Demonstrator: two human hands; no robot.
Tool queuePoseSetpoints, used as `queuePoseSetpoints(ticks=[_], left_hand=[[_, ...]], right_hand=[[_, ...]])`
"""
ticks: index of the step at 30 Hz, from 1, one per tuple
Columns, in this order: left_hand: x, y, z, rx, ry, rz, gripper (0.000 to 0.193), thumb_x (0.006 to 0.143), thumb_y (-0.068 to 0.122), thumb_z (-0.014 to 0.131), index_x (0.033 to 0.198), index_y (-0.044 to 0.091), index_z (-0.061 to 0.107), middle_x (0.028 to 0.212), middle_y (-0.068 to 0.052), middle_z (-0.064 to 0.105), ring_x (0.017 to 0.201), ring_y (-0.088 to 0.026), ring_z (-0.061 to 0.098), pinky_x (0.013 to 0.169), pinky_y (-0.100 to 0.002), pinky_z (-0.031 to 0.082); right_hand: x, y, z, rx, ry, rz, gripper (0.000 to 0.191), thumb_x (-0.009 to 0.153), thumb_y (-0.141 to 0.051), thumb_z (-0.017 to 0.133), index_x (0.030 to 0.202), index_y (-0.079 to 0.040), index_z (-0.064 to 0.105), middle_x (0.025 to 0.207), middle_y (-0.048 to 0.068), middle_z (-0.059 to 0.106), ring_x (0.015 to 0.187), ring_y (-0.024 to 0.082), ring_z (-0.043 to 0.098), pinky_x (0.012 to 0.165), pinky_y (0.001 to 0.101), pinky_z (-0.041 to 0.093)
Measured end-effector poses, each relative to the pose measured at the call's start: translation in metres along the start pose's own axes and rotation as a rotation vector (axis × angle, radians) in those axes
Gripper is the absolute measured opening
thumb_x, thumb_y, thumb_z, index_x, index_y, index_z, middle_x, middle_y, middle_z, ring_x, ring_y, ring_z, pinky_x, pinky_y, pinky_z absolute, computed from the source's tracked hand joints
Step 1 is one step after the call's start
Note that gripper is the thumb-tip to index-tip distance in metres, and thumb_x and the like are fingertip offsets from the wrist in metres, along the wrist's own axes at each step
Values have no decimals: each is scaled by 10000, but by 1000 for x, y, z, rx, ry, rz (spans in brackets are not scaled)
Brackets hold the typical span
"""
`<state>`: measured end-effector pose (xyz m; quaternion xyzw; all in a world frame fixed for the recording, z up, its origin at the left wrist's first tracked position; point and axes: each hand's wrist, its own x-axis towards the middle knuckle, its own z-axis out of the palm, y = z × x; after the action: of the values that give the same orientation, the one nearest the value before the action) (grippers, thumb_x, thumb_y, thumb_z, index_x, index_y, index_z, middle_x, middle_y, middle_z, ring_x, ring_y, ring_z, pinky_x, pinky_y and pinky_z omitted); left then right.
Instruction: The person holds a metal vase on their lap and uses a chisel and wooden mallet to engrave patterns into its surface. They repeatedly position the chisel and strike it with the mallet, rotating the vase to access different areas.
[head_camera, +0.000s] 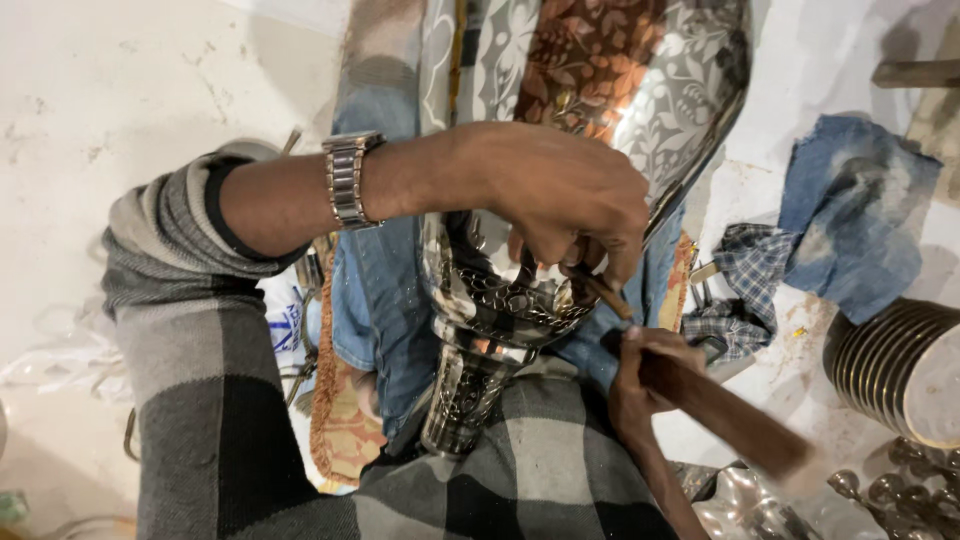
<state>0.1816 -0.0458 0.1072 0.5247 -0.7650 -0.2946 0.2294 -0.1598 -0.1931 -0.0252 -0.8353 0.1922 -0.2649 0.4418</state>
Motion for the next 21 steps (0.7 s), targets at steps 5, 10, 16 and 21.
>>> queuePoseSetpoints(ticks=[5,10,16,21], left_hand=[[-5,-6,5,-13,37,-12,402,862,-34,650,1186,179,756,808,-4,676,678,-147,630,566,-355,512],[-9,-13,21,-1,303,131,377,732,17,756,1080,155,792,757,15,662,752,-170,573,650,-341,492],[-19,-22,32,77,412,154,275,870,52,712,1122,140,780,712,-13,591,724,-173,540,638,-334,472],[-26,-22,37,31,568,163,369,857,3,593,1164,120,761,644,-6,502,565,-139,464,537,-282,420]], right_hand=[[5,-7,-3,-249,-107,275,99,989,-33,721,943,-43,634,728,35,557,551,127,492,447,243,392],[16,-21,-3,-78,-63,82,95,983,-11,727,1027,-46,651,810,11,587,685,92,542,568,235,434],[21,-34,-2,-232,-103,86,184,921,-70,780,954,-120,606,814,26,598,688,154,592,541,264,479],[59,-45,-20,-449,-509,156,111,921,-138,727,815,-117,706,749,26,657,652,179,641,621,334,487]])
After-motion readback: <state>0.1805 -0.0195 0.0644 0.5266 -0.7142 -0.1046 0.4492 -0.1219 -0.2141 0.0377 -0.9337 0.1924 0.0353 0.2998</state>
